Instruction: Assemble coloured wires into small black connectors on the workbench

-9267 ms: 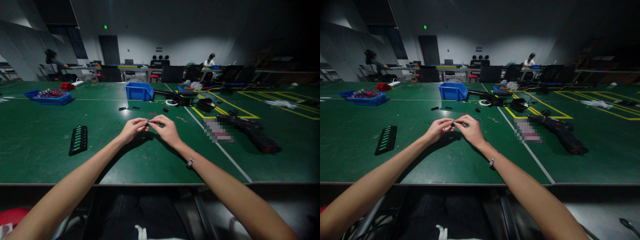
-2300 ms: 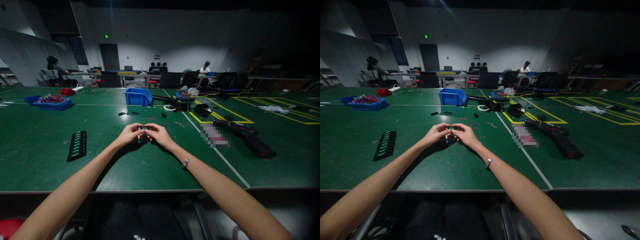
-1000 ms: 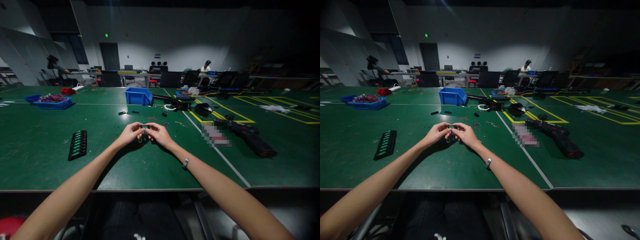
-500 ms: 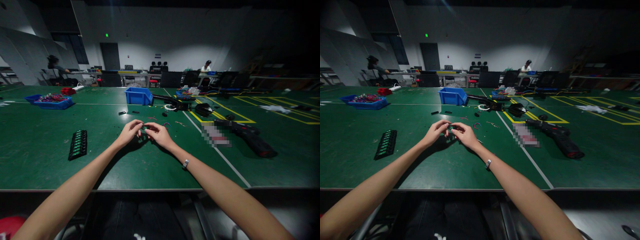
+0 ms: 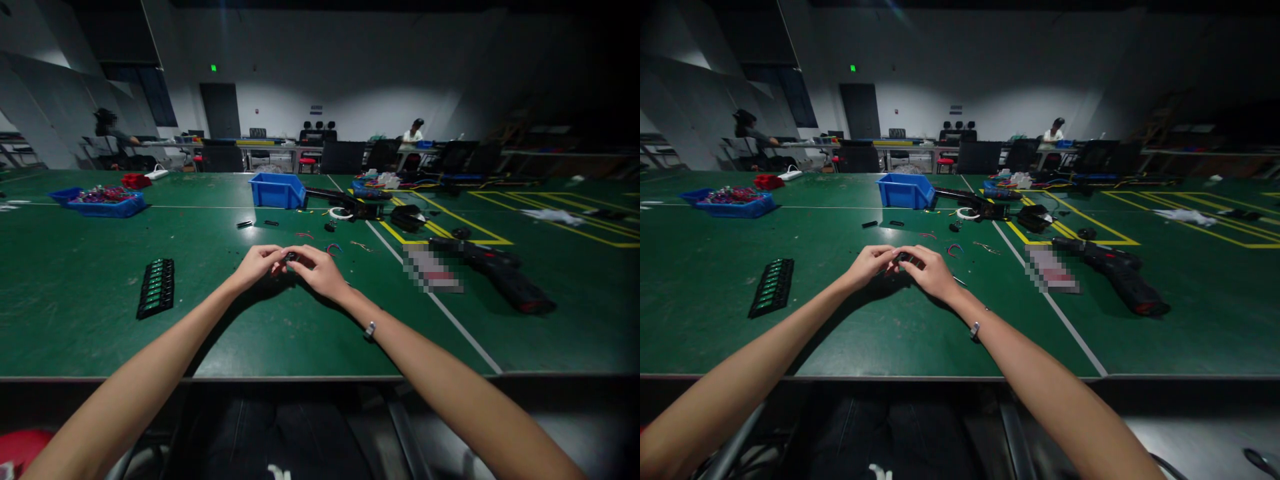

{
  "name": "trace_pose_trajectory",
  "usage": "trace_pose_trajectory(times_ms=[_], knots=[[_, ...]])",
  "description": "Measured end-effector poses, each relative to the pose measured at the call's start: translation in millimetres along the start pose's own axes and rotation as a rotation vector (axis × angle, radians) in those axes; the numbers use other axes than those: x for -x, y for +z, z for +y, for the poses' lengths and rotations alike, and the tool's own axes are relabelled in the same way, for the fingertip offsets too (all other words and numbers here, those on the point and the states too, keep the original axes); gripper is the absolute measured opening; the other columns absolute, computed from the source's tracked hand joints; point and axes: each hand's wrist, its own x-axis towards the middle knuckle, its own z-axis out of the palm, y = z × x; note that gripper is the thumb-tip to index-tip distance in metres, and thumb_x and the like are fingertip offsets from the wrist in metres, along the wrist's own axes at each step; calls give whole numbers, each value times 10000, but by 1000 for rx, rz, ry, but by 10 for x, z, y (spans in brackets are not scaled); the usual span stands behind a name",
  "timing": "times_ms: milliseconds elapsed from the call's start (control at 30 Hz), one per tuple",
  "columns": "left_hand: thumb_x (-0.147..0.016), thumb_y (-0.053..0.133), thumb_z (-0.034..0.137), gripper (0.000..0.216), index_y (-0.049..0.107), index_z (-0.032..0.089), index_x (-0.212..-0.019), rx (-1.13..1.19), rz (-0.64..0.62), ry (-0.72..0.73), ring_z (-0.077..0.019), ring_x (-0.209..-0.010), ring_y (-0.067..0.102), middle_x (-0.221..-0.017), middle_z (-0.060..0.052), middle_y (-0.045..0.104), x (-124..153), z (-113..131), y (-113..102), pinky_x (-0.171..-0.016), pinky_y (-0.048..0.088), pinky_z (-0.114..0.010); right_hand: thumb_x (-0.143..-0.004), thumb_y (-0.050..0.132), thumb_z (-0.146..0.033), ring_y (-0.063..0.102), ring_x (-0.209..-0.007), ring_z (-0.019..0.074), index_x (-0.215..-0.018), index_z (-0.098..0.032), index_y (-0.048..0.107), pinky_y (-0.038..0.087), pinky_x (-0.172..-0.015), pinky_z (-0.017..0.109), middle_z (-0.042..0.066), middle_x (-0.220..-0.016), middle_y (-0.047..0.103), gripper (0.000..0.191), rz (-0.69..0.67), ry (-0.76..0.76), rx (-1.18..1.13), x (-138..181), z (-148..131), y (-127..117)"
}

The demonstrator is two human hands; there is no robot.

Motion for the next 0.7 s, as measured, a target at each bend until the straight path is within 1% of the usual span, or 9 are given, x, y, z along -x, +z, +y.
trace_pose_trajectory(times_ms=[67,233,500,600,700], knots=[[-909,598,507,403,715,122,-881,5,-9,4,-107,-560,540,-707,-39,675,-4,-16,-9,-565,429,-226,-928,624,-252,655,-953,207,-1237,-242,668,518,-868,349,64,-1079,705,312,-3,-4,10,2,1,-6],[-925,563,525,463,718,112,-785,14,-1,-1,-107,-541,536,-695,-58,675,-12,-36,-15,-557,431,-234,-927,627,-257,653,-955,210,-1246,-242,665,507,-882,356,61,-1074,708,321,-4,-7,24,10,2,-9],[-924,531,575,526,715,104,-781,61,27,-41,-123,-505,562,-670,-84,688,-18,-43,28,-533,452,-249,-935,614,-293,650,-947,223,-1241,-242,668,510,-880,371,71,-1073,706,314,-14,36,13,9,-10,-7],[-931,507,596,545,690,107,-775,101,76,-44,-123,-487,563,-636,-76,674,-38,-73,32,-513,450,-246,-930,621,-289,648,-956,221,-1248,-243,664,507,-880,367,70,-1090,702,324,-12,27,7,4,-6,-2],[-932,514,590,509,678,120,-830,108,157,-8,-112,-483,555,-620,-40,640,-60,-97,12,-503,447,-233,-932,622,-287,646,-956,217,-1244,-239,664,505,-876,360,68,-1101,699,319,2,15,-1,2,-1,3]])
